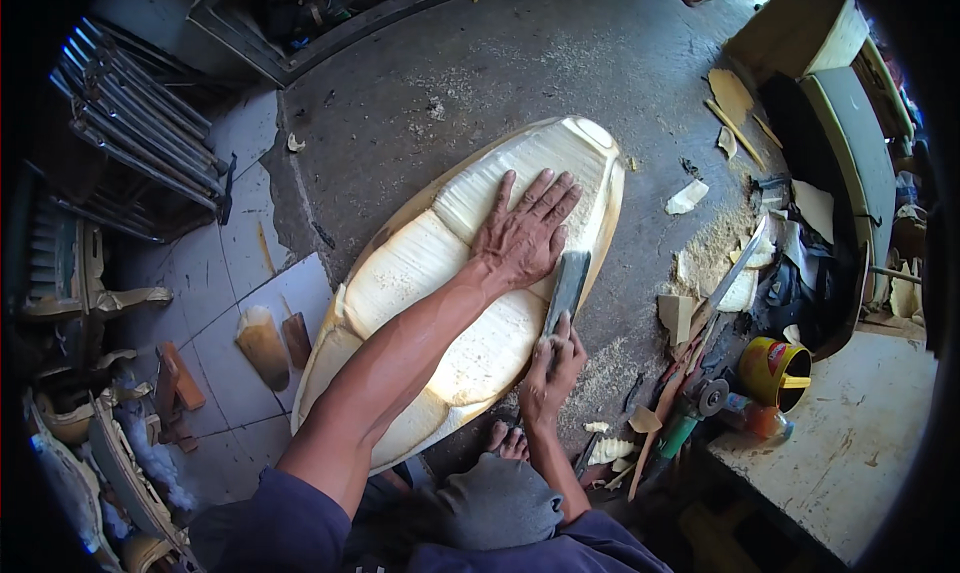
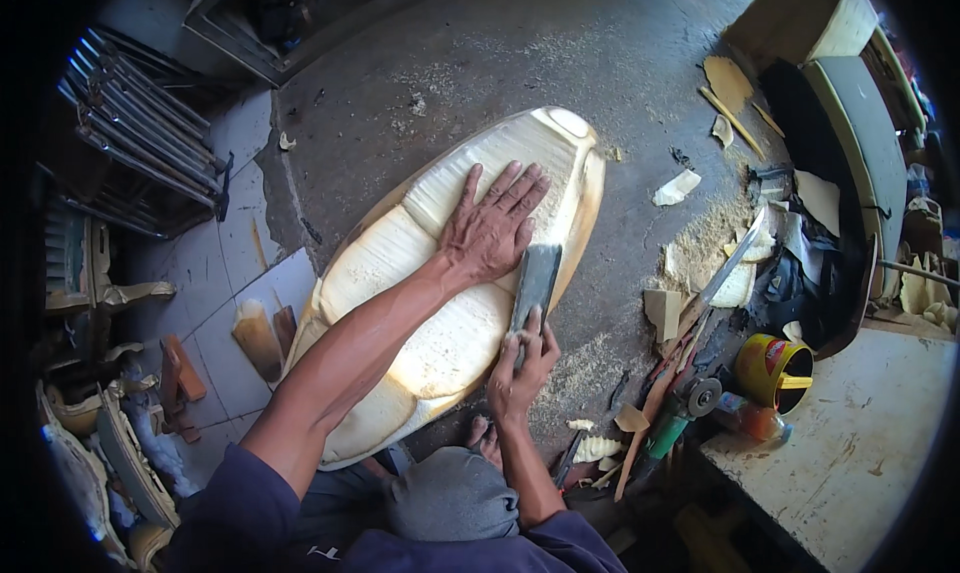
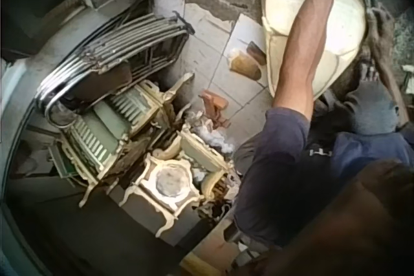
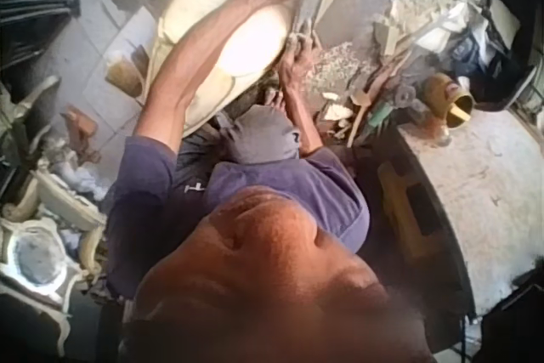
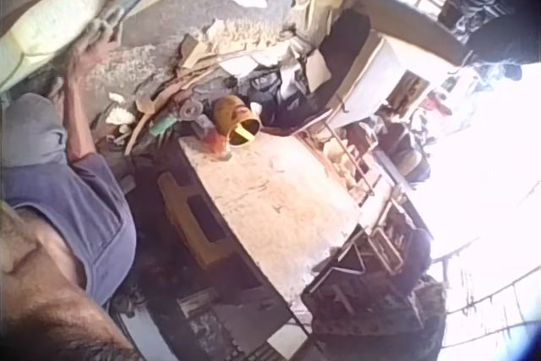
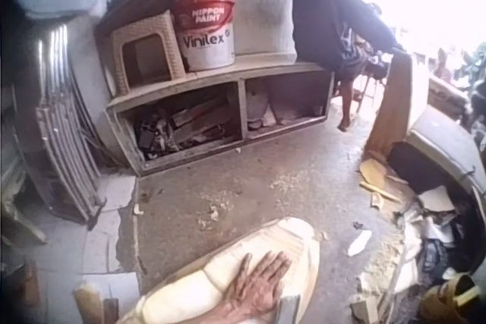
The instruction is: The person shapes a piece of seat foam by scraping the surface and edges with a metal scraper tool, removing material to smooth the contour, and then dusting off the loose foam particles by hand.
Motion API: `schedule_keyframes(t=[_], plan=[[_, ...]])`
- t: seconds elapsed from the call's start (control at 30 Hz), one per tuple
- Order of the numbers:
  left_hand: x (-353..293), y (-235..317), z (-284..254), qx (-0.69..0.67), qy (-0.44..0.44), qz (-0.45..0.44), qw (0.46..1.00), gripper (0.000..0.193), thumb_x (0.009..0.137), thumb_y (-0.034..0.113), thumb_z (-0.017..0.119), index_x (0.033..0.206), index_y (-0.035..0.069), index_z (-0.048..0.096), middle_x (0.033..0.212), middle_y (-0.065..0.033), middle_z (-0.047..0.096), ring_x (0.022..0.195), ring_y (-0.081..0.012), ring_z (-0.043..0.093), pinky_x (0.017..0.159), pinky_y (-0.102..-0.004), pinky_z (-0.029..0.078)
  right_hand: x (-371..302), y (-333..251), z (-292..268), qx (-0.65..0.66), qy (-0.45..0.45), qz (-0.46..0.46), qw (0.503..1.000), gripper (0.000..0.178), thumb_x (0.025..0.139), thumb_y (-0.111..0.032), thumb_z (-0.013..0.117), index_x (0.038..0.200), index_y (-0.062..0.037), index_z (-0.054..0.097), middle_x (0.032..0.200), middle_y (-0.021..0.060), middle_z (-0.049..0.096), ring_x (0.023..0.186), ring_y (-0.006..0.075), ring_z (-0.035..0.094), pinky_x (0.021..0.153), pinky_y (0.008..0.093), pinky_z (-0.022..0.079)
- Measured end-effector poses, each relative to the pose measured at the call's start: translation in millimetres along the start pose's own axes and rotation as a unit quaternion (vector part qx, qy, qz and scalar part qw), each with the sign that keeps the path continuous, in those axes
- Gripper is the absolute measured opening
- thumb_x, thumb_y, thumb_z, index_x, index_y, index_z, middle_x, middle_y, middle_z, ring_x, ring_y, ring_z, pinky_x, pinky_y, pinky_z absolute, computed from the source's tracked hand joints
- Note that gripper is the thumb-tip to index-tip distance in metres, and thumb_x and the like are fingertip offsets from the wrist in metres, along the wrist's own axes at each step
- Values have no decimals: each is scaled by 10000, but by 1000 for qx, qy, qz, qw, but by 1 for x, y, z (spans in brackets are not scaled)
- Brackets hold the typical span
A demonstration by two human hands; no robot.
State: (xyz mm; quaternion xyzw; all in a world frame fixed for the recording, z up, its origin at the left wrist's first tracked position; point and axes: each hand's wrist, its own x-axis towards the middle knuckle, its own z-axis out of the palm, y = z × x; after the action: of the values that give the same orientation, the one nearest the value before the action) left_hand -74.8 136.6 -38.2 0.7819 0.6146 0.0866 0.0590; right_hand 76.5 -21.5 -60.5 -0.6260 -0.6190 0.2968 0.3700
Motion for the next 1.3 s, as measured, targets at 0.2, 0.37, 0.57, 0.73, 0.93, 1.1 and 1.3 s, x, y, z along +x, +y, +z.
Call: schedule_keyframes(t=[0.2, 0.37, 0.57, 0.73, 0.93, 1.1, 1.3], plan=[[15, 17, 3, -17, 6, -2, 1000, 624, 1047, 344, 319, 1641, 193, 207, 1714, 3, 174, 1582, -225, 125, 1282, -547, 9, 175, 46, -2, 72, 20, 108, 991, 285, 1024, -266, 604, 1169, -36, 689, 1125, 196, 617, 1077, 310, 553, 964, 428, 440], [2, -3, -1, 2, -6, -14, 1000, 615, 1049, 336, 308, 1641, 198, 211, 1714, 6, 175, 1581, -224, 128, 1280, -553, 9, 74, 6, 10, 38, 12, 83, 996, 261, 1030, -185, 570, 1215, -18, 649, 1310, 202, 632, 1185, 323, 516, 1031, 417, 416], [2, 15, 1, -14, -24, -10, 1000, 603, 1054, 333, 272, 1639, 201, 215, 1715, 1, 167, 1578, -221, 147, 1280, -555, 21, 92, 8, -2, 37, -5, 128, 991, 222, 1033, -190, 557, 1156, -25, 640, 1403, 191, 601, 1229, 327, 470, 1059, 424, 393], [14, 6, -8, 13, 8, -19, 1000, 597, 1058, 339, 275, 1636, 196, 228, 1713, -1, 179, 1577, -220, 154, 1277, -560, 31, 164, 24, 4, 59, -4, 94, 994, 304, 1038, -252, 574, 1248, -49, 662, 1218, 173, 620, 1163, 294, 512, 1022, 420, 423], [8, 1, 2, 13, -15, -15, 1000, 608, 1052, 344, 281, 1639, 195, 218, 1712, 5, 182, 1581, -216, 128, 1278, -558, 30, 15, 19, -4, 51, -11, 38, 998, 524, 1046, -211, 561, 1542, -76, 462, 1200, 166, 616, 1180, 281, 475, 1064, 405, 391], [16, 12, 2, -15, 15, -8, 1000, 607, 1048, 327, 295, 1634, 180, 235, 1712, -2, 181, 1582, -231, 126, 1279, -556, 18, 216, 26, 5, 126, 1, 76, 989, 304, 1047, -293, 550, 1123, -25, 671, 1104, 183, 646, 1051, 292, 550, 924, 428, 451], [4, 6, -2, -5, -21, -13, 1000, 609, 1040, 330, 306, 1630, 192, 254, 1710, -2, 193, 1579, -229, 148, 1276, -559, 15, 5, 10, -4, 17, 15, -14, 1000, 398, 1027, -130, 567, 1394, 23, 565, 1346, 168, 606, 1179, 286, 481, 1019, 411, 420]])
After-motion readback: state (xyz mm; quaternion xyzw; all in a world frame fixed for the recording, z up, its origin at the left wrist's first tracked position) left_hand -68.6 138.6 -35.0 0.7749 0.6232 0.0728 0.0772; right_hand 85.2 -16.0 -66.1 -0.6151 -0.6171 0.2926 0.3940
